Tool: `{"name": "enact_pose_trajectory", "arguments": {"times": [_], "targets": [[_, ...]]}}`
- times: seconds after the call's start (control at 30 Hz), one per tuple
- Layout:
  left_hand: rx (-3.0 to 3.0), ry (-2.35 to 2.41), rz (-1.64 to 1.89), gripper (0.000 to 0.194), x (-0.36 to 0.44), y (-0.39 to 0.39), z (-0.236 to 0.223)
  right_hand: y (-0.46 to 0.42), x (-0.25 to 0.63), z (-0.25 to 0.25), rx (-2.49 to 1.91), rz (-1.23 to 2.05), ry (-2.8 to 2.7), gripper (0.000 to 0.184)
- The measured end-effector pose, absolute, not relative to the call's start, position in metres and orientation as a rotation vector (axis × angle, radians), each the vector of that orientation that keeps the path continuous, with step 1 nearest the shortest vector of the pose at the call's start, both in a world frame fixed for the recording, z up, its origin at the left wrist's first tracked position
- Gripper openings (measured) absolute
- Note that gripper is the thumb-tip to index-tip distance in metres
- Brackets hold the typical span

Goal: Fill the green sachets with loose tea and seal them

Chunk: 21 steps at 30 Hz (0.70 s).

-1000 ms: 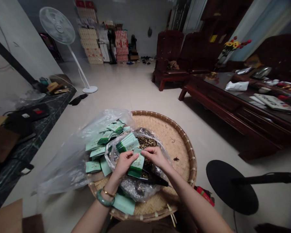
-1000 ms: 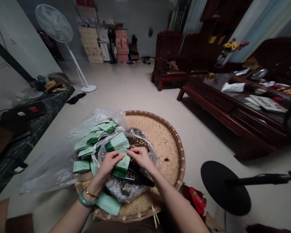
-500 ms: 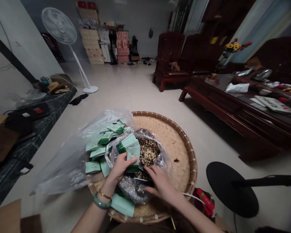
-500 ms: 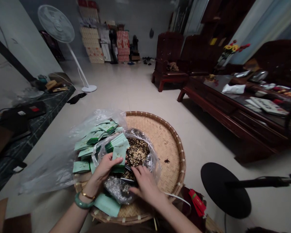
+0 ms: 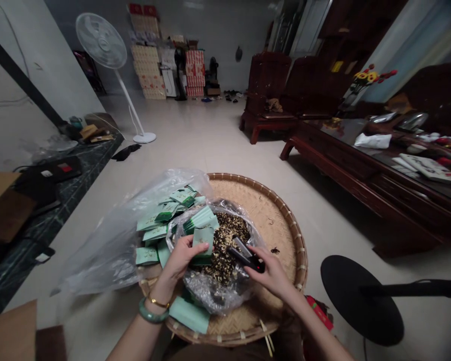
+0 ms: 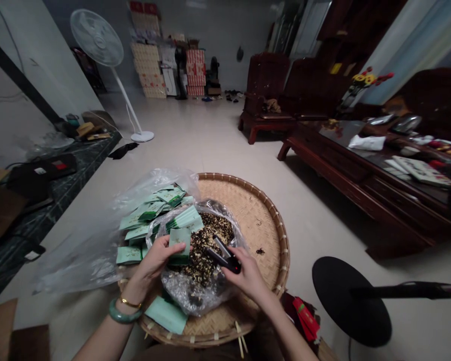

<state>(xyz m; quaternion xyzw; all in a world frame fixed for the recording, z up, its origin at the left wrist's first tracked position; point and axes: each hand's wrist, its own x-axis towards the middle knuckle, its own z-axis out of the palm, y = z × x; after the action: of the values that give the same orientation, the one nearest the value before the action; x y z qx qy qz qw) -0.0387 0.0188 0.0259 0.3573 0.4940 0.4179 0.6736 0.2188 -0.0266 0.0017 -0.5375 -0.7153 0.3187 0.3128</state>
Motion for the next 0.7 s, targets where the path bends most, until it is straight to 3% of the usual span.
{"name": "enact_pose_trajectory", "arguments": {"times": [0.3, 0.43, 0.7], "targets": [[1.124, 1.059, 0.732, 0.034, -0.022, 0.014, 0.029, -0.001, 0.215, 0.076, -1.256, 0.955, -2.141, 0.042], [1.181, 1.06, 0.694, 0.035, -0.022, 0.014, 0.029, -0.001, 0.211, 0.083, -1.226, 0.984, -2.198, 0.031], [0.997, 1.043, 0.728, 0.046, -0.015, 0.009, 0.022, -0.006, 0.217, 0.073, -1.283, 1.106, -2.055, 0.026]]}}
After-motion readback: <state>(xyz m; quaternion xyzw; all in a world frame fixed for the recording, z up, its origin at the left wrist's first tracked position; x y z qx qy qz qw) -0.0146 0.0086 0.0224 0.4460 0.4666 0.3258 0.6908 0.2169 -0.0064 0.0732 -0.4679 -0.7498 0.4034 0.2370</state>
